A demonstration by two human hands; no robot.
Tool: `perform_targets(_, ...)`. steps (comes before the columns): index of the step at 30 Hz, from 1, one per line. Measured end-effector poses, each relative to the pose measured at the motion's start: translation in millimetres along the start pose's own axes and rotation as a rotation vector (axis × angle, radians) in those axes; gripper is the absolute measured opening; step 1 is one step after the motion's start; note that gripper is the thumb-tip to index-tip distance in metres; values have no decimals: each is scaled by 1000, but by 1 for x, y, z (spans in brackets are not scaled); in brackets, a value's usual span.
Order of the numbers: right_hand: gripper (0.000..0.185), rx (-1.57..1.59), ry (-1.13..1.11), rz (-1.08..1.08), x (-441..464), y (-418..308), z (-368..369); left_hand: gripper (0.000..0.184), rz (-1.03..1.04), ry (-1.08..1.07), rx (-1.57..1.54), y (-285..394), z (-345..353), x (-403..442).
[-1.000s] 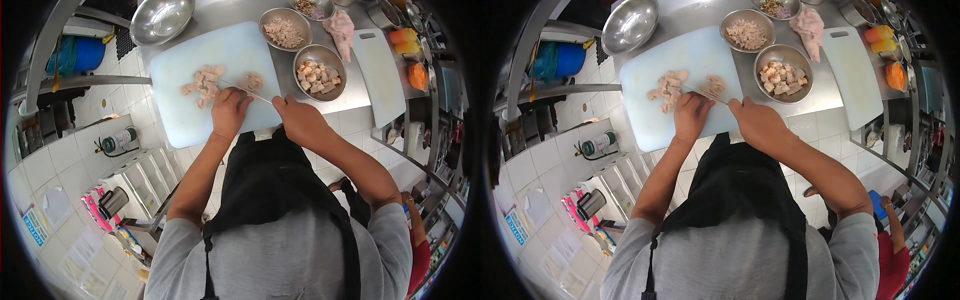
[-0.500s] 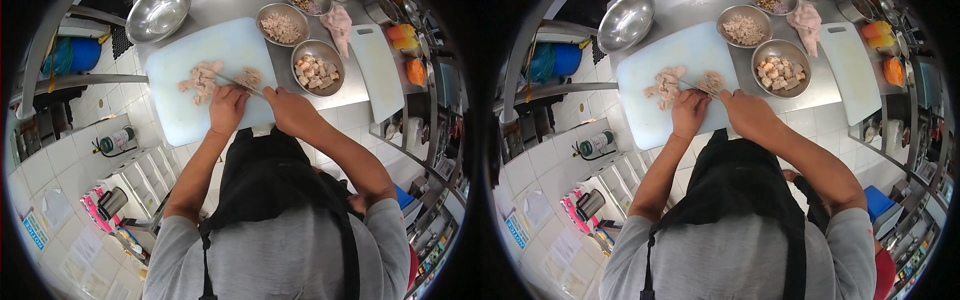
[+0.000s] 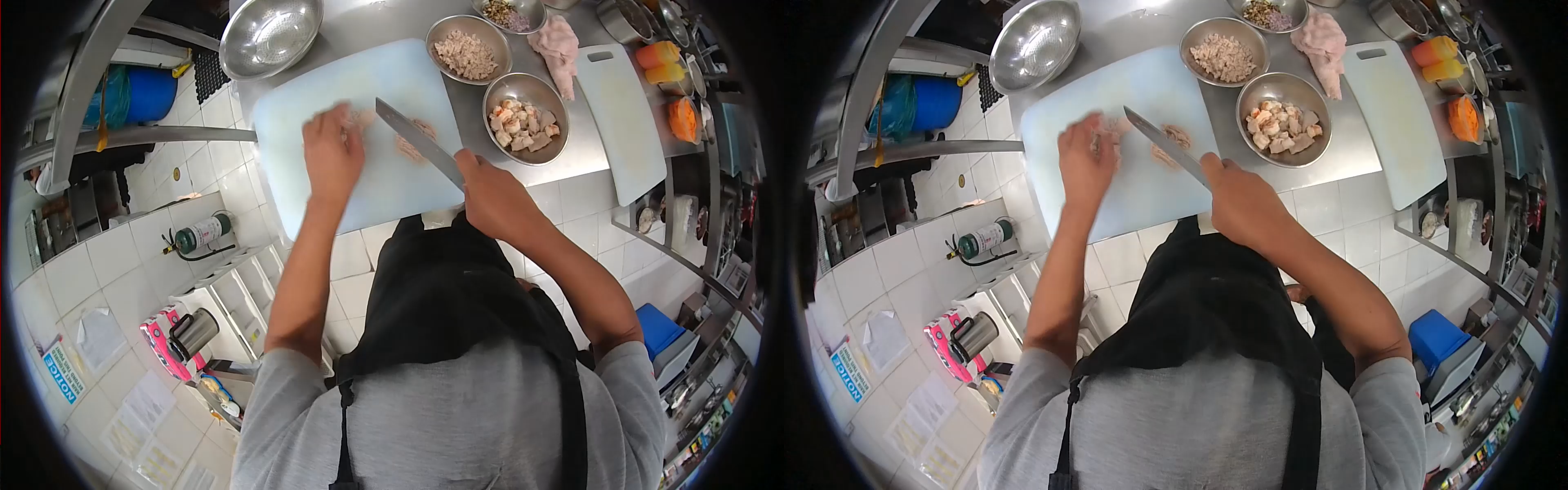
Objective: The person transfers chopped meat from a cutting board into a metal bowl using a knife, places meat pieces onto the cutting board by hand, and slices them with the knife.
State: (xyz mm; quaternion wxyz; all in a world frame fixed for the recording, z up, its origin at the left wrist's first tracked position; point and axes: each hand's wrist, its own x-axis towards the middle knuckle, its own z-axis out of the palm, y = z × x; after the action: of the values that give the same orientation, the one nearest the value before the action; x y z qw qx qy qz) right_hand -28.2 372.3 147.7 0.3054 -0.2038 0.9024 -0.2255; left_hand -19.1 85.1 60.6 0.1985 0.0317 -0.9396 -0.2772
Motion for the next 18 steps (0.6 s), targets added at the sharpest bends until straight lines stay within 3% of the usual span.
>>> perform_targets(6,37,-17,-102,-1,-9,13,30,19,93,-393,211,-27,11,49)
perform_targets(8,38,17,-18,20,-8,22,33,17,102,-515,281,-21,7,55)
perform_targets(11,37,43,63,17,-1,36,34,10,48,-434,112,-11,0,51)
perform_targets(14,36,45,65,24,0,36,31,13,-252,-299,-219,38,-18,33)
perform_targets(17,36,46,66,14,1,38,33,22,-578,-210,-945,42,10,-9)
perform_targets(18,36,46,70,5,2,39,33,23,-663,-189,-938,46,23,-23)
